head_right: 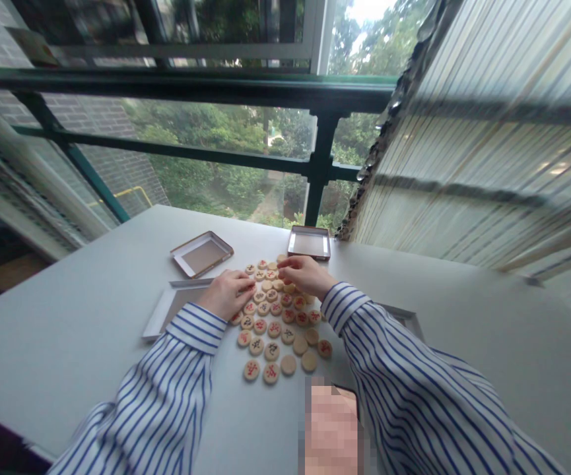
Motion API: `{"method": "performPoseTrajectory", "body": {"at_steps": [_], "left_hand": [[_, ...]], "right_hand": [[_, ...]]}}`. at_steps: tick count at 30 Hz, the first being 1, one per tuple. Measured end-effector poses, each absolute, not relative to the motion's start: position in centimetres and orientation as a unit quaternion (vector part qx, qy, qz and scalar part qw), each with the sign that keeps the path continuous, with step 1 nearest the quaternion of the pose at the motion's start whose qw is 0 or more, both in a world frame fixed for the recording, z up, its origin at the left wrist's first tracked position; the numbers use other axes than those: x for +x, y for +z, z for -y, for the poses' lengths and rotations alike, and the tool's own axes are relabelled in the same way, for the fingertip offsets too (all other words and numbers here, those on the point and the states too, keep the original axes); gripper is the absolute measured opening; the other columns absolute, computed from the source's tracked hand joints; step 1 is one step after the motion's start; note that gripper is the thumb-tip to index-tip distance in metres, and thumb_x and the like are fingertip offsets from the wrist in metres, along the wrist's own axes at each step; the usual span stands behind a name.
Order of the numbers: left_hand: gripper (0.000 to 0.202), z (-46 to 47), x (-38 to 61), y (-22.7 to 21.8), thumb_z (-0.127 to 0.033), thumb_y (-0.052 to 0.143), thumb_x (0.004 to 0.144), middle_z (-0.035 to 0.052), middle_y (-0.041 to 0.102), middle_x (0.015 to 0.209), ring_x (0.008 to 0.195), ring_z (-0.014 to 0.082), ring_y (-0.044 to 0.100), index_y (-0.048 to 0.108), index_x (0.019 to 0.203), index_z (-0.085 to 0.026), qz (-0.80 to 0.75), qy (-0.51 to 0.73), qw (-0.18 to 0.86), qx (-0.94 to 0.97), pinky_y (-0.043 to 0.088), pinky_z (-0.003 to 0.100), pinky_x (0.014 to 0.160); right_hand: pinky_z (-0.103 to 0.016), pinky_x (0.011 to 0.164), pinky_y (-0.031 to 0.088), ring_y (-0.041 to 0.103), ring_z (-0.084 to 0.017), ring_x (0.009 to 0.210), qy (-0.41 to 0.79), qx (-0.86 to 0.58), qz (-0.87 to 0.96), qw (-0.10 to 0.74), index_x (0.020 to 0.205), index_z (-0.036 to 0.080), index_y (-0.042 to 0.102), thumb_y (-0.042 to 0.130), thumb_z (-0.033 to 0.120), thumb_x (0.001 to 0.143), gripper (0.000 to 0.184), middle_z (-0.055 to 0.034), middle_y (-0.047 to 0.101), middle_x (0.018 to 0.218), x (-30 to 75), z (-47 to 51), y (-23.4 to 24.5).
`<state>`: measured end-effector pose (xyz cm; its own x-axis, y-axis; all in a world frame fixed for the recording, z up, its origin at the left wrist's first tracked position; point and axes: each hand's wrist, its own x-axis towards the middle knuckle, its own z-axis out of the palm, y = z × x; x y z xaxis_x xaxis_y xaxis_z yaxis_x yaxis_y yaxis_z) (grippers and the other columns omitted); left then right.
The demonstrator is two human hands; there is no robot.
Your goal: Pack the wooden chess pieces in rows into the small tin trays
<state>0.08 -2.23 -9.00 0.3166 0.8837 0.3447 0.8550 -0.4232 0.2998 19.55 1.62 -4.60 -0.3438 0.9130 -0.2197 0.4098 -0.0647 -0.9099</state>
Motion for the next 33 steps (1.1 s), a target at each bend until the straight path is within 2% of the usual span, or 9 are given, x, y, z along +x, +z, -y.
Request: {"method": "performPoseTrajectory", "body": {"at_steps": [6, 11, 17, 23, 28, 33], "left_hand": [[0.019, 2.2, 0.0, -9.0, -0.026, 0.050, 0.078, 0.0062, 0.063, 0.084, 0.081, 0.0180, 0.053, 0.068, 0.085, -0.020, -0.530, 0.232, 0.029, 0.815, 0.045, 0.031, 0.077], [0.019, 2.4, 0.0, -8.8, -0.025, 0.050, 0.078, 0.0065, 0.063, 0.085, 0.081, 0.0179, 0.053, 0.067, 0.085, -0.020, -0.532, 0.220, 0.024, 0.817, 0.045, 0.031, 0.076], [0.020, 2.4, -0.1, -8.8, -0.025, 0.050, 0.078, 0.0068, 0.063, 0.085, 0.080, 0.0180, 0.053, 0.067, 0.086, -0.020, -0.530, 0.216, 0.028, 0.820, 0.045, 0.032, 0.076], [0.019, 2.3, -0.3, -8.9, -0.023, 0.052, 0.076, 0.0060, 0.064, 0.086, 0.082, 0.0178, 0.054, 0.067, 0.086, -0.020, -0.521, 0.221, 0.041, 0.823, 0.045, 0.031, 0.078], [0.023, 2.6, -0.1, -8.6, -0.022, 0.049, 0.077, 0.0063, 0.064, 0.091, 0.086, 0.0191, 0.054, 0.066, 0.092, -0.020, -0.521, 0.242, 0.031, 0.818, 0.045, 0.033, 0.079], [0.027, 3.6, 0.8, -7.6, -0.020, 0.049, 0.076, 0.0071, 0.064, 0.093, 0.087, 0.0201, 0.054, 0.064, 0.098, -0.017, -0.509, 0.269, 0.028, 0.817, 0.045, 0.034, 0.079]], "right_hand": [[-0.016, 0.046, 0.038, 0.056, -0.009, 0.061, 0.477, -0.507, 0.676, 0.242, 0.093, 0.012, 0.061, 0.054, 0.021, 0.074, 0.021, -0.0062, 0.066, 0.081, 20.1, -1.5, -5.3], [-0.021, 0.057, 0.044, 0.057, -0.011, 0.066, 0.417, -0.485, 0.733, 0.231, 0.093, 0.013, 0.062, 0.054, 0.025, 0.074, 0.024, -0.0046, 0.065, 0.080, 20.7, -1.2, -6.0], [-0.023, 0.063, 0.044, 0.057, -0.013, 0.072, 0.367, -0.461, 0.780, 0.211, 0.096, 0.013, 0.062, 0.051, 0.027, 0.076, 0.027, -0.0065, 0.065, 0.087, 21.5, 0.1, -5.2], [-0.024, 0.060, 0.042, 0.055, -0.013, 0.067, 0.308, -0.485, 0.793, 0.205, 0.093, 0.014, 0.063, 0.051, 0.027, 0.076, 0.025, -0.0045, 0.063, 0.079, 22.7, 1.3, -3.8], [-0.023, 0.057, 0.038, 0.053, -0.012, 0.062, 0.228, -0.463, 0.843, 0.150, 0.083, 0.018, 0.063, 0.050, 0.028, 0.077, 0.018, -0.0026, 0.062, 0.071, 23.6, 3.2, -3.4], [-0.025, 0.062, 0.038, 0.055, -0.015, 0.070, 0.137, -0.422, 0.893, 0.072, 0.084, 0.019, 0.062, 0.050, 0.024, 0.077, 0.015, -0.0057, 0.063, 0.079, 24.0, 5.7, -3.7]]}}
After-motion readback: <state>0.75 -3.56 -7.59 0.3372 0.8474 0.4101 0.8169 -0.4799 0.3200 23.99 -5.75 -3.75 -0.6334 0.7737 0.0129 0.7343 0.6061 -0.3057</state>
